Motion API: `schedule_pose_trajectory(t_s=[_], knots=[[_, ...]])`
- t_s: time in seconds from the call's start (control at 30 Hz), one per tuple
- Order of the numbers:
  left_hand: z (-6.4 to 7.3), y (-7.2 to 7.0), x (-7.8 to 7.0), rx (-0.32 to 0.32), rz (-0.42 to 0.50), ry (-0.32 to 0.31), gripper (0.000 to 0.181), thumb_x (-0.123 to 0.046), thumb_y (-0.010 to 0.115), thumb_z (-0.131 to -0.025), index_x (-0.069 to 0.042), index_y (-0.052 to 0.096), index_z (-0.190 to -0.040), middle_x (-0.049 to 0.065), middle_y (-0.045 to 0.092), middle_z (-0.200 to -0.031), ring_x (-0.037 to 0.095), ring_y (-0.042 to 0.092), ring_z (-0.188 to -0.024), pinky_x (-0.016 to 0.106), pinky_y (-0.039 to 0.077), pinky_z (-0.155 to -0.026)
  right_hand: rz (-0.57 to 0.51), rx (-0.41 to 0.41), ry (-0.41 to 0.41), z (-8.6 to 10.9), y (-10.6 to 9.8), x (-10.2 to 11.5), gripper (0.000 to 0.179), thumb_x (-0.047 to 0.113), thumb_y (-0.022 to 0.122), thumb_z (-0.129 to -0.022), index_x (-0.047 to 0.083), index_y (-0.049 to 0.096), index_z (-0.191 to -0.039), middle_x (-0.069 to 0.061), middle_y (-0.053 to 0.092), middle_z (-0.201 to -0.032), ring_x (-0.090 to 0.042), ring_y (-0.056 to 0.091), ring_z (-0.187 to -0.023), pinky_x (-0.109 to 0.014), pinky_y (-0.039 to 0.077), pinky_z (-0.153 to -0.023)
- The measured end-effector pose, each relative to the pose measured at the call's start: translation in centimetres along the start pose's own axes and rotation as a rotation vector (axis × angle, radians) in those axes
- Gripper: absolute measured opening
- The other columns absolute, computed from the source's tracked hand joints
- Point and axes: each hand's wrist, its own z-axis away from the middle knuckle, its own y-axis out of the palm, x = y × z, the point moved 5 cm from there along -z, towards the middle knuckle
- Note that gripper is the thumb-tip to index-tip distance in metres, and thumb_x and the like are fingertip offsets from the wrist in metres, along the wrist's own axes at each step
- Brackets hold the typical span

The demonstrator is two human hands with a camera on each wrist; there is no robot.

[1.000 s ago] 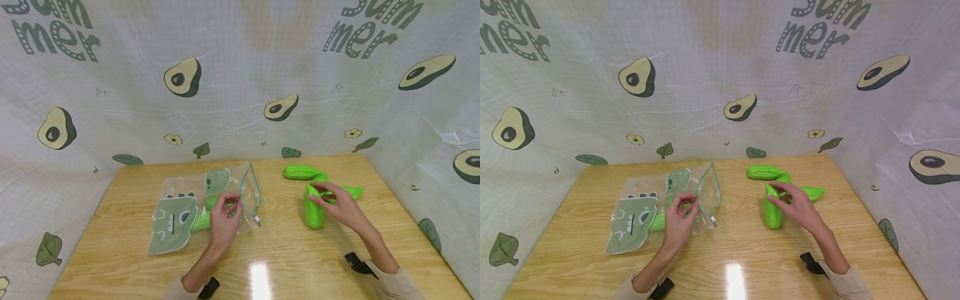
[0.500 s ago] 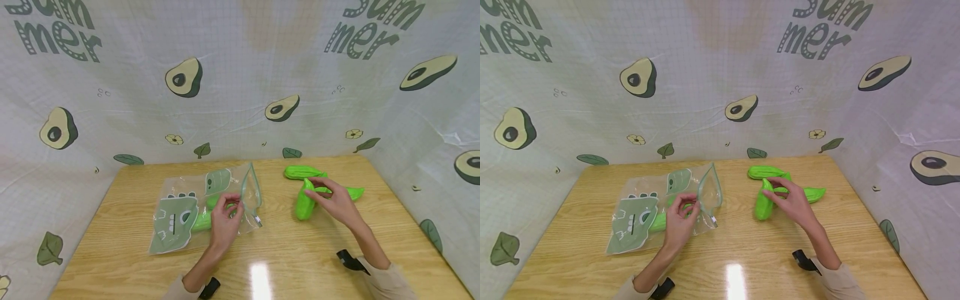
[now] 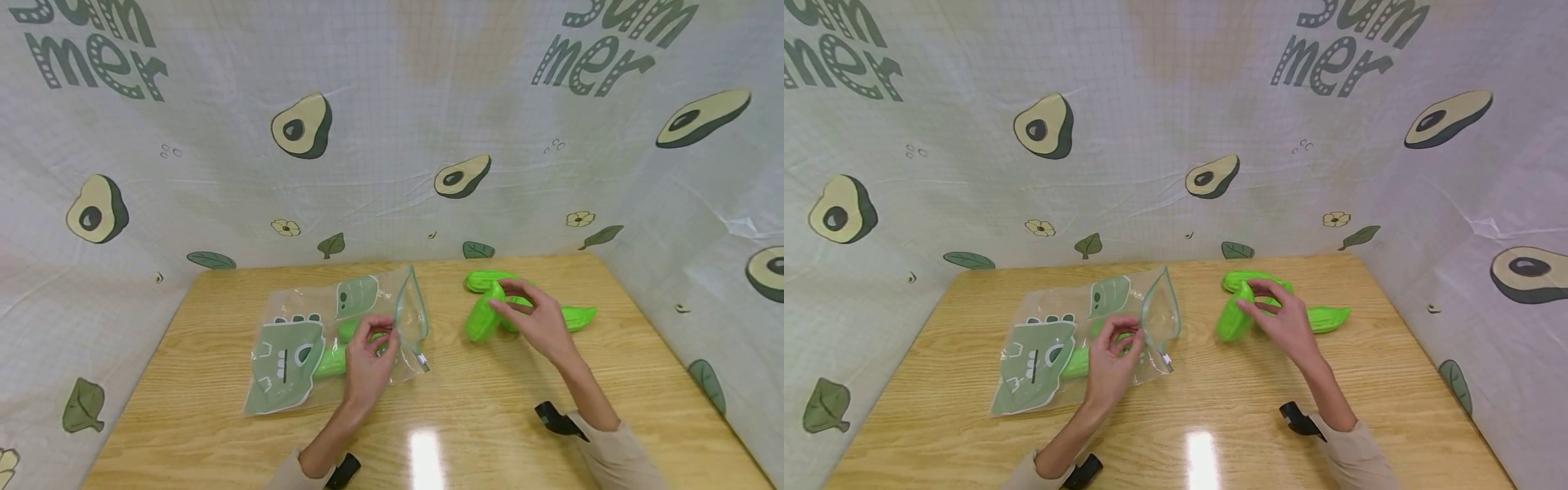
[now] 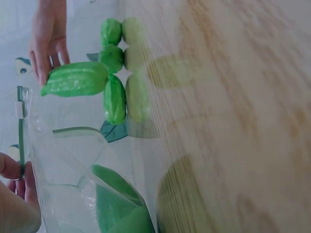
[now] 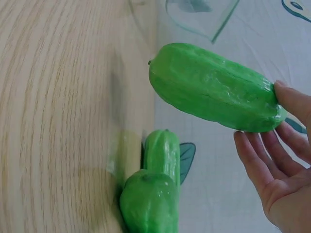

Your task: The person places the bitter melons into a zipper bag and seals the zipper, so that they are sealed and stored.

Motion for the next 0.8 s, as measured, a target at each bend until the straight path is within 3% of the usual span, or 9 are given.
schedule_pose_trajectory(t_s=[0.47, 0.8], knots=[[0.0, 0.1, 0.1, -0.008, -0.004, -0.007, 0.022, 0.017, 0.063, -0.089, 0.008, 0.061, -0.109, 0.019, 0.063, -0.108, 0.028, 0.064, -0.101, 0.032, 0.061, -0.091, -0.168, -0.063, -0.04, -1.5, 1.7, 1.0, 0.045, 0.009, 0.076, -0.094, 0.001, 0.061, -0.136, -0.018, 0.065, -0.127, -0.002, 0.061, -0.11, -0.013, 0.055, -0.089], [0.0, 0.2, 0.2, -0.003, 0.006, 0.003, 0.023, 0.018, 0.063, -0.088, 0.009, 0.061, -0.109, 0.021, 0.063, -0.108, 0.028, 0.064, -0.101, 0.032, 0.061, -0.091, -0.229, -0.055, -0.005, -2.3, 3.2, 1.4, 0.044, 0.012, 0.075, -0.095, 0.0, 0.062, -0.136, -0.02, 0.064, -0.127, -0.004, 0.063, -0.109, -0.016, 0.057, -0.087]])
